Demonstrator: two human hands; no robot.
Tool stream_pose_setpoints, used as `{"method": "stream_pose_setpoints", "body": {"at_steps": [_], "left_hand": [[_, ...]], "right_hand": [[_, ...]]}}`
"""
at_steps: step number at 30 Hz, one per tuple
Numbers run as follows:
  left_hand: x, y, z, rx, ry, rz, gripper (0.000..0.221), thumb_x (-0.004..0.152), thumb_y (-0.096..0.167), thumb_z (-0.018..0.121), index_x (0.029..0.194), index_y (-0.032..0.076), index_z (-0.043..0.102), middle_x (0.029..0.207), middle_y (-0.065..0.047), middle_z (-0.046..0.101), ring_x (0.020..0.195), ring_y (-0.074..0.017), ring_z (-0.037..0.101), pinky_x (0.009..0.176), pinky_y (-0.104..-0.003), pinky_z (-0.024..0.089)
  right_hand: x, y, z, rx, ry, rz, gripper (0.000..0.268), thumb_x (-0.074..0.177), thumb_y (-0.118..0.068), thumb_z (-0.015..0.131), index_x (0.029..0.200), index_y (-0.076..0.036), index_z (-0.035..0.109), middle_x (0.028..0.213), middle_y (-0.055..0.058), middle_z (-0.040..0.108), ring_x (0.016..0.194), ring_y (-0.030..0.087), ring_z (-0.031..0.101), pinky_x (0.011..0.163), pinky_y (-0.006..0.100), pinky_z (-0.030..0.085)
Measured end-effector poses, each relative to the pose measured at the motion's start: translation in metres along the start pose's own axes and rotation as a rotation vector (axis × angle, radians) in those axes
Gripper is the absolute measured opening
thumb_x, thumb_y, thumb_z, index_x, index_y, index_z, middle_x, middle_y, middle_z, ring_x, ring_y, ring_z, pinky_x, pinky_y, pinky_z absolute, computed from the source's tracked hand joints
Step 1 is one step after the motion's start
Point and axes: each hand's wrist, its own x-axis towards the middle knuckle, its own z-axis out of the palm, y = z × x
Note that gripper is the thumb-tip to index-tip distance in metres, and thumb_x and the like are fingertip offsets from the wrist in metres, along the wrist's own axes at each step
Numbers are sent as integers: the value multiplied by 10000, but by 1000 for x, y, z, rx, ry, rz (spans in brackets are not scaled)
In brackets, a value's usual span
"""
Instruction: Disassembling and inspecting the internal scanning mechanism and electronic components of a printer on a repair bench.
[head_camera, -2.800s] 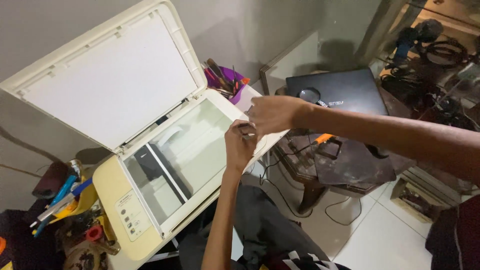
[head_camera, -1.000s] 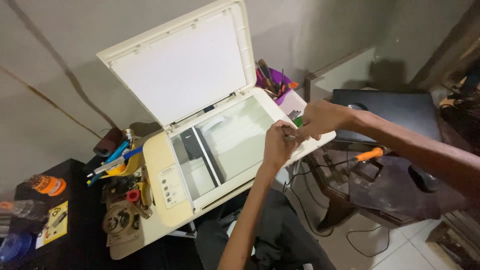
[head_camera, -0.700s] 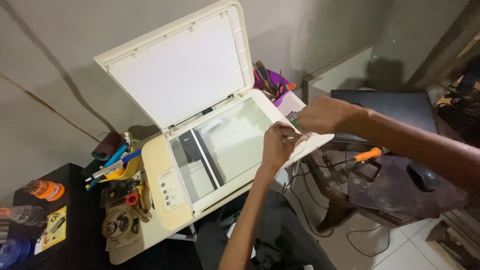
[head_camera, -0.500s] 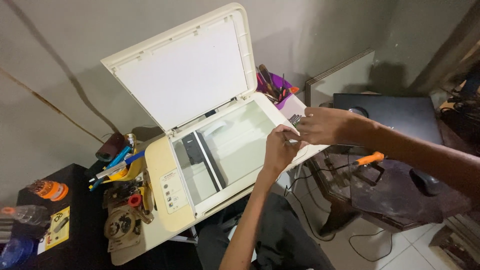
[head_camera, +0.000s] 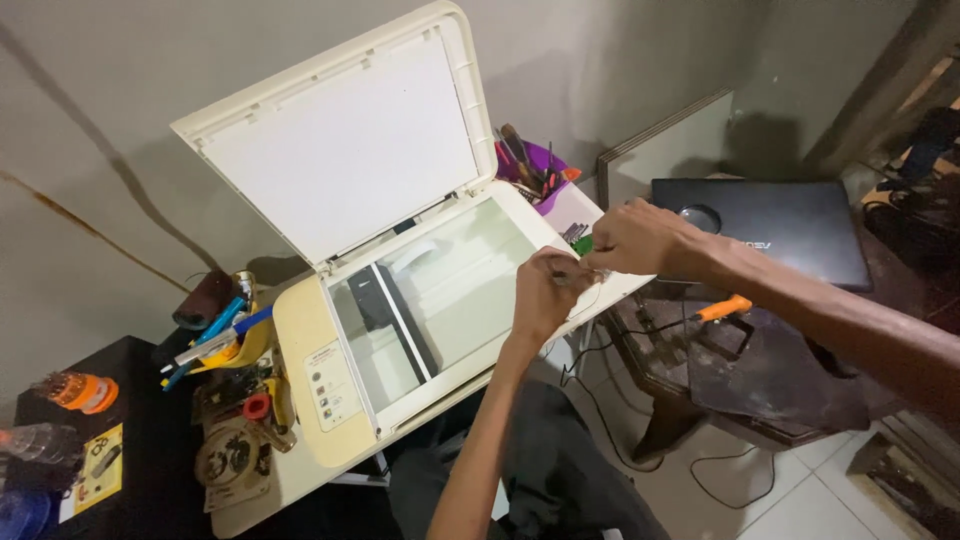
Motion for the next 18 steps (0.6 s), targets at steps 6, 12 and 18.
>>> {"method": "stream_pose_setpoints", "body": {"at_steps": [6, 12, 18], "left_hand": [[-3, 19, -9, -19, -3, 21, 84, 785, 66, 841, 861, 98, 822, 889, -181, 729, 854, -439, 724, 769, -428, 601], [1, -14, 0, -109, -69, -22, 182, 804, 13, 792, 912, 151, 842, 966, -151, 728, 872, -344, 728, 824, -440, 588], [2, -1, -5, -91, -71, -45, 134, 803, 2, 819, 919, 69, 827, 951, -204, 730, 886, -452, 723, 848, -458, 586]], "right_hand": [[-7, -7, -12, -610, 118, -717, 163, 1014, -376, 526, 970, -262, 634, 911, -83, 699, 941, 155, 722, 879, 337, 559], [-16, -1, -10, -882, 318, -985, 72, 967, -258, 657, 921, -216, 622, 856, -65, 599, 925, 139, 678, 941, 347, 501], [-34, -33, -45, -34, -109, -191, 457, 912, -605, 637, 1063, -205, 797, 987, 53, 820, 970, 351, 775, 837, 484, 603]]}}
